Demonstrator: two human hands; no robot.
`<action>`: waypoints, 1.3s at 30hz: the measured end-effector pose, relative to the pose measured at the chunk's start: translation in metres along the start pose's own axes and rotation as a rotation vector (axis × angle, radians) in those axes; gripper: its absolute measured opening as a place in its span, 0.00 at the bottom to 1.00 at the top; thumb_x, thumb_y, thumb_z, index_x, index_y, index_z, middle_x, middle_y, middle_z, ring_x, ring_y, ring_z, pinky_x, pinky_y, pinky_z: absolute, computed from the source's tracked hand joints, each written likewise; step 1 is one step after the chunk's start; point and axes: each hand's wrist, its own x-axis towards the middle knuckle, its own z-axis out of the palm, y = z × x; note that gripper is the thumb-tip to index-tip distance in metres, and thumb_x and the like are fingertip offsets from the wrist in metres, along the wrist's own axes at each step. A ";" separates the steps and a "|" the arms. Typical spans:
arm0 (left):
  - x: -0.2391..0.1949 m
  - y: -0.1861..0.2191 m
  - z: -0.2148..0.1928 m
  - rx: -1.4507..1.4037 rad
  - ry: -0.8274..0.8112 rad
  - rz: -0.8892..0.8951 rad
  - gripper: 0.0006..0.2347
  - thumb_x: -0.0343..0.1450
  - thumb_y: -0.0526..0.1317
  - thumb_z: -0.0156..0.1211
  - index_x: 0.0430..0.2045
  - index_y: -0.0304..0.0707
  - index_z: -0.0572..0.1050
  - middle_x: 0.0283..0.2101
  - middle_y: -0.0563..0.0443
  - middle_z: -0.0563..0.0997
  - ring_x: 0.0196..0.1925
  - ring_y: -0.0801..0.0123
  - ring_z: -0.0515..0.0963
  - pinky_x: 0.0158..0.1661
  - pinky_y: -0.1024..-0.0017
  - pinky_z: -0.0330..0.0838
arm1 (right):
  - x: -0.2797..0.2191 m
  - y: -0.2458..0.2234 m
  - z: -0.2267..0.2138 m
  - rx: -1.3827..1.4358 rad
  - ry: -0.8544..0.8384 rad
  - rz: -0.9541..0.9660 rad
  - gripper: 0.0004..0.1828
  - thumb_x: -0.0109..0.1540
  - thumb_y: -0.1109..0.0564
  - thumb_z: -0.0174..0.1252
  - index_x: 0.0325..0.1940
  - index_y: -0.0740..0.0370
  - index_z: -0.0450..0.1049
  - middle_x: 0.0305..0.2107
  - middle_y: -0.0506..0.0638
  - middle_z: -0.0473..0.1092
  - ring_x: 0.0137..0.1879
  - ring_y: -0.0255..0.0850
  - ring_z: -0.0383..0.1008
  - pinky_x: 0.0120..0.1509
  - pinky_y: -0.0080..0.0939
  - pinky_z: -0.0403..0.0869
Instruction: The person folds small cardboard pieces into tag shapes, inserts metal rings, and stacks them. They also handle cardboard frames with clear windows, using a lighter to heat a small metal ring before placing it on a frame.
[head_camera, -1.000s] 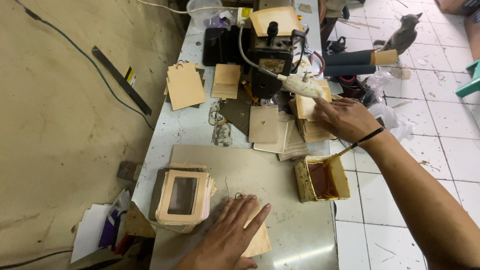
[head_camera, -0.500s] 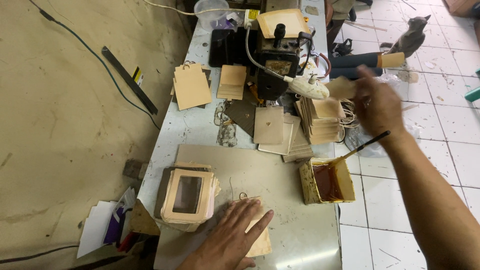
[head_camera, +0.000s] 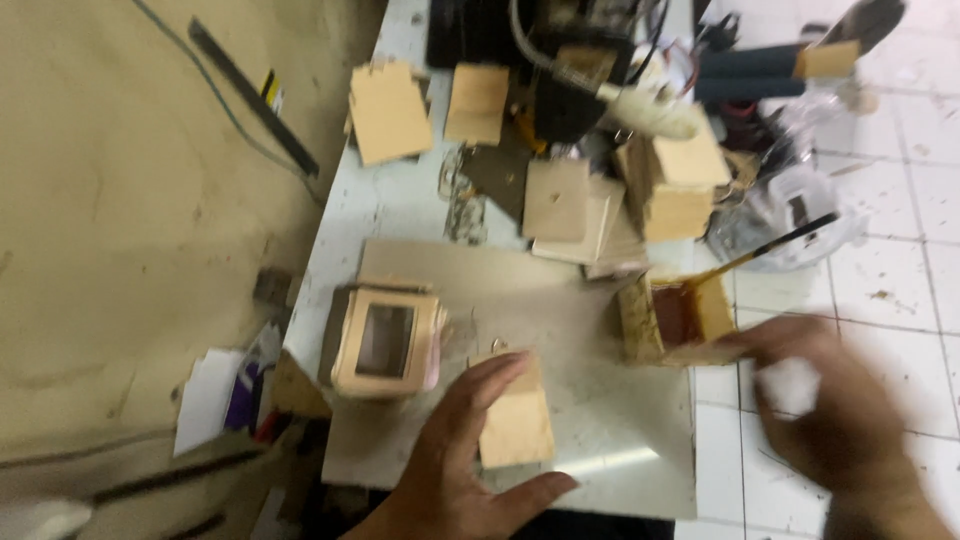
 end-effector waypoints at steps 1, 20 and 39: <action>0.000 0.003 0.005 -0.033 0.004 -0.024 0.30 0.65 0.46 0.74 0.59 0.35 0.66 0.60 0.41 0.76 0.62 0.54 0.77 0.60 0.62 0.71 | -0.011 -0.011 0.019 0.082 -0.238 -0.249 0.15 0.66 0.66 0.46 0.54 0.60 0.71 0.48 0.54 0.76 0.49 0.45 0.76 0.57 0.40 0.73; -0.081 -0.050 0.025 -0.825 0.085 -0.892 0.07 0.70 0.33 0.69 0.37 0.37 0.76 0.34 0.54 0.79 0.35 0.76 0.79 0.35 0.76 0.76 | -0.136 -0.088 0.115 0.791 -0.152 0.389 0.24 0.59 0.69 0.63 0.54 0.64 0.61 0.27 0.50 0.75 0.31 0.29 0.75 0.38 0.24 0.76; -0.046 -0.072 0.002 -0.215 0.011 -0.695 0.13 0.77 0.40 0.56 0.20 0.39 0.71 0.16 0.63 0.63 0.17 0.84 0.60 0.18 0.76 0.54 | -0.078 -0.087 0.139 0.702 -0.230 0.697 0.17 0.64 0.69 0.59 0.55 0.63 0.64 0.23 0.48 0.68 0.31 0.28 0.66 0.42 0.25 0.69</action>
